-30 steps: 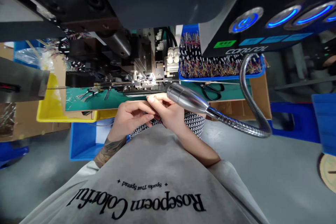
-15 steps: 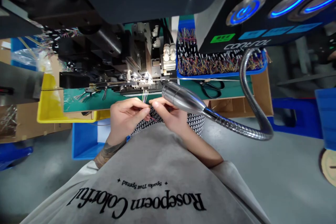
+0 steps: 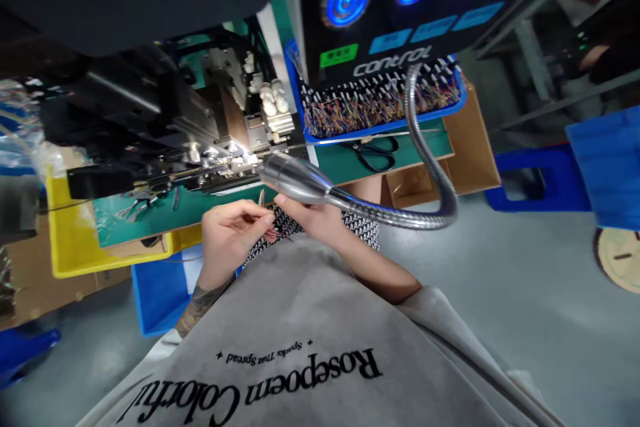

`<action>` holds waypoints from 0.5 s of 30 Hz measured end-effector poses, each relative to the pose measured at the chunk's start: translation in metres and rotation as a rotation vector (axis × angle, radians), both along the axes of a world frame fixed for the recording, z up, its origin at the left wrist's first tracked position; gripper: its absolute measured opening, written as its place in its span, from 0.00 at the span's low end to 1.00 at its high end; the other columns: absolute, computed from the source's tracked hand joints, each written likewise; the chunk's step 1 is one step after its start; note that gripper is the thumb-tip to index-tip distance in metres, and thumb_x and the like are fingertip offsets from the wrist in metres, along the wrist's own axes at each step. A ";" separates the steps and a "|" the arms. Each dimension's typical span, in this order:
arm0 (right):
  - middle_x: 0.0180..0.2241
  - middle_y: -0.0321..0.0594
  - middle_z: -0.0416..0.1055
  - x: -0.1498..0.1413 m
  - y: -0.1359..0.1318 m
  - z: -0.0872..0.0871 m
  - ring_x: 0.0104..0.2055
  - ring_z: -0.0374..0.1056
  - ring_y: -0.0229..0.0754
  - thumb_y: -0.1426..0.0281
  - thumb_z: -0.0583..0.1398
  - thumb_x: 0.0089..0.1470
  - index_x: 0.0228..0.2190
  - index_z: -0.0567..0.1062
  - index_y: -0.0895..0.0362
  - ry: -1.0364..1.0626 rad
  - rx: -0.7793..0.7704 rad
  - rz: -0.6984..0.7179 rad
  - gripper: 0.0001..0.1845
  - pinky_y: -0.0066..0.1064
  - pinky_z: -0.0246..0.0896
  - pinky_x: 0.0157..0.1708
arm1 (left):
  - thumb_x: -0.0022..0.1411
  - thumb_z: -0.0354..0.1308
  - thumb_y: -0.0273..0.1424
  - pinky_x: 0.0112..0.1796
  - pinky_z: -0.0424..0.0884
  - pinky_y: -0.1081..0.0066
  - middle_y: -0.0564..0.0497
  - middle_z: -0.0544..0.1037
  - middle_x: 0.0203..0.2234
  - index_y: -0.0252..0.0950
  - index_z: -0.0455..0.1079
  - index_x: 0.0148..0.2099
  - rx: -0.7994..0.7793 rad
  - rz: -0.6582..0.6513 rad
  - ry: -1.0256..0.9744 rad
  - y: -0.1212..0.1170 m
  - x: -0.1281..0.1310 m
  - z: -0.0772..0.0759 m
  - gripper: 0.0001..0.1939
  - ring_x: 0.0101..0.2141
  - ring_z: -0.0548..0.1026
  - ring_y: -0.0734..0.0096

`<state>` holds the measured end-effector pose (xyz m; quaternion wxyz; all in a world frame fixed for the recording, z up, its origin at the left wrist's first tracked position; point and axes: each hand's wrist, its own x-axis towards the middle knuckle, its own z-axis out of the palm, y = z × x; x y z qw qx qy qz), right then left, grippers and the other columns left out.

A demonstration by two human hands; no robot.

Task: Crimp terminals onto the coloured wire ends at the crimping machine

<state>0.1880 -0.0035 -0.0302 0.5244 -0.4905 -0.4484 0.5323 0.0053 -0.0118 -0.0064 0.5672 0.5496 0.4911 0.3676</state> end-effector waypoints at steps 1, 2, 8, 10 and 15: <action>0.23 0.31 0.71 -0.001 -0.001 -0.001 0.26 0.65 0.35 0.56 0.68 0.56 0.24 0.77 0.53 0.018 -0.008 -0.017 0.16 0.31 0.66 0.29 | 0.66 0.71 0.36 0.24 0.82 0.73 0.52 0.83 0.25 0.37 0.82 0.37 0.010 -0.012 0.011 -0.001 0.001 -0.001 0.08 0.22 0.82 0.70; 0.22 0.31 0.71 -0.001 -0.004 -0.003 0.25 0.64 0.35 0.57 0.68 0.56 0.23 0.75 0.53 0.030 -0.017 -0.038 0.16 0.30 0.65 0.28 | 0.66 0.71 0.35 0.24 0.82 0.74 0.52 0.83 0.25 0.37 0.82 0.37 0.023 -0.028 0.024 -0.002 0.001 -0.002 0.08 0.22 0.82 0.70; 0.19 0.30 0.64 -0.003 -0.028 -0.025 0.23 0.60 0.34 0.60 0.66 0.56 0.18 0.65 0.53 0.053 -0.038 -0.227 0.22 0.30 0.65 0.27 | 0.68 0.69 0.33 0.25 0.81 0.75 0.53 0.83 0.25 0.37 0.80 0.36 0.078 -0.149 0.068 -0.006 0.011 -0.013 0.07 0.23 0.83 0.70; 0.19 0.30 0.64 0.000 -0.034 -0.032 0.23 0.60 0.34 0.60 0.67 0.55 0.19 0.65 0.53 0.068 -0.039 -0.283 0.22 0.30 0.66 0.27 | 0.67 0.69 0.32 0.25 0.81 0.74 0.53 0.83 0.25 0.37 0.80 0.36 0.048 -0.180 0.051 -0.007 0.016 -0.019 0.06 0.23 0.83 0.69; 0.23 0.35 0.74 0.036 -0.031 -0.042 0.25 0.68 0.37 0.57 0.69 0.53 0.22 0.75 0.53 -0.043 -0.019 -0.577 0.17 0.32 0.70 0.28 | 0.66 0.70 0.35 0.26 0.85 0.70 0.52 0.83 0.24 0.37 0.80 0.36 -0.120 -0.240 0.004 -0.011 0.025 -0.034 0.08 0.23 0.84 0.66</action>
